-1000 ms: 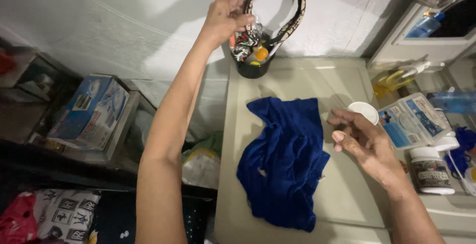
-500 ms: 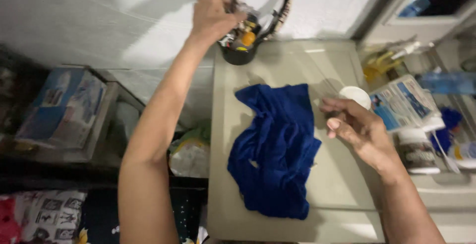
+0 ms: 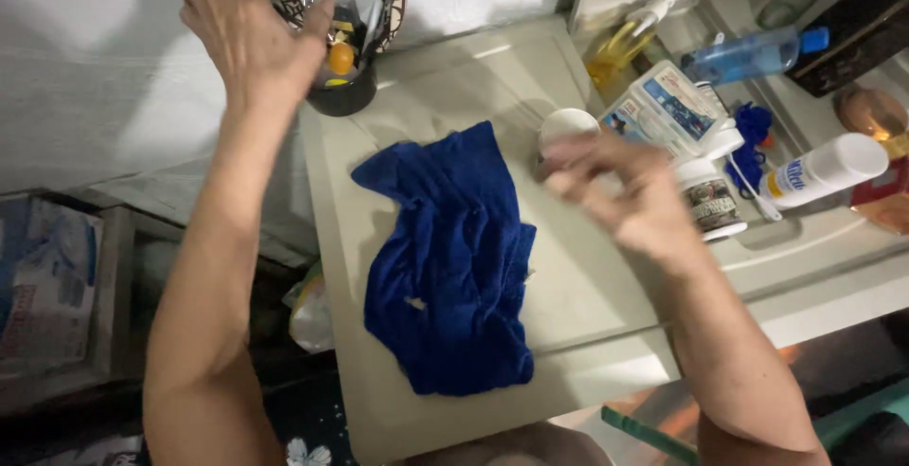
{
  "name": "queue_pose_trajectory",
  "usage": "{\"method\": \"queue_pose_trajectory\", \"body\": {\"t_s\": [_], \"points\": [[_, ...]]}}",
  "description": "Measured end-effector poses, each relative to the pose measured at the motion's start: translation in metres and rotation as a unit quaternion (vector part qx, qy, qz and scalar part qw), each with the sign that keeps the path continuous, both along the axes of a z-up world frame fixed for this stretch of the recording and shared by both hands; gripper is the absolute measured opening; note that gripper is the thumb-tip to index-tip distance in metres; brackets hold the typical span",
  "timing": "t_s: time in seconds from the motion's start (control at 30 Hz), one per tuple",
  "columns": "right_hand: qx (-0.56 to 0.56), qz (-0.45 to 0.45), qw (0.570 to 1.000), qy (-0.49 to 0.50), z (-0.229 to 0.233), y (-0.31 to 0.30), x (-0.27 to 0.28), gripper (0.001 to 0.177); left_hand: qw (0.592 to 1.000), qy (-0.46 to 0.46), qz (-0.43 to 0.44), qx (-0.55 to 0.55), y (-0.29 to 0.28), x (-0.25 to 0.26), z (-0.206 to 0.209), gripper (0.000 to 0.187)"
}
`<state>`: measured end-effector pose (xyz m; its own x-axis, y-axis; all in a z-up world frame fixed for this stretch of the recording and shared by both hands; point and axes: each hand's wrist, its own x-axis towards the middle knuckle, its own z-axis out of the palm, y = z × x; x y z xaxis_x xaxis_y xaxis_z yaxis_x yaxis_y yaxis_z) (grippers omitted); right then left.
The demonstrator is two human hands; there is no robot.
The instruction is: Cleaning a storage bin surface and organizing various toiletries and medicine bottles.
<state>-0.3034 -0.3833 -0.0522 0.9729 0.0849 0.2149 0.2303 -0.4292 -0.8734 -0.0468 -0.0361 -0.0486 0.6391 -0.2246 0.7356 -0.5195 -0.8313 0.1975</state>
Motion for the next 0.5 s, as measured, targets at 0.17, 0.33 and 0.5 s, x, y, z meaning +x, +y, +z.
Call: {"method": "queue_pose_trajectory", "body": {"t_s": [0.17,0.33,0.5], "points": [[-0.104,-0.249,0.957,-0.109,0.006,-0.069,0.005,0.047,0.998,-0.025,-0.052,0.005,-0.033,-0.088,0.017,0.068],[-0.303,-0.261,0.916,-0.019,0.010,-0.096,0.009,0.090,0.977,0.092,-0.178,0.067,-0.085,-0.141,-0.020,0.055],[-0.318,-0.225,0.920,0.052,-0.023,-0.117,0.020,0.103,0.930,0.232,-0.278,0.059,-0.140,-0.162,-0.029,0.085]]}}
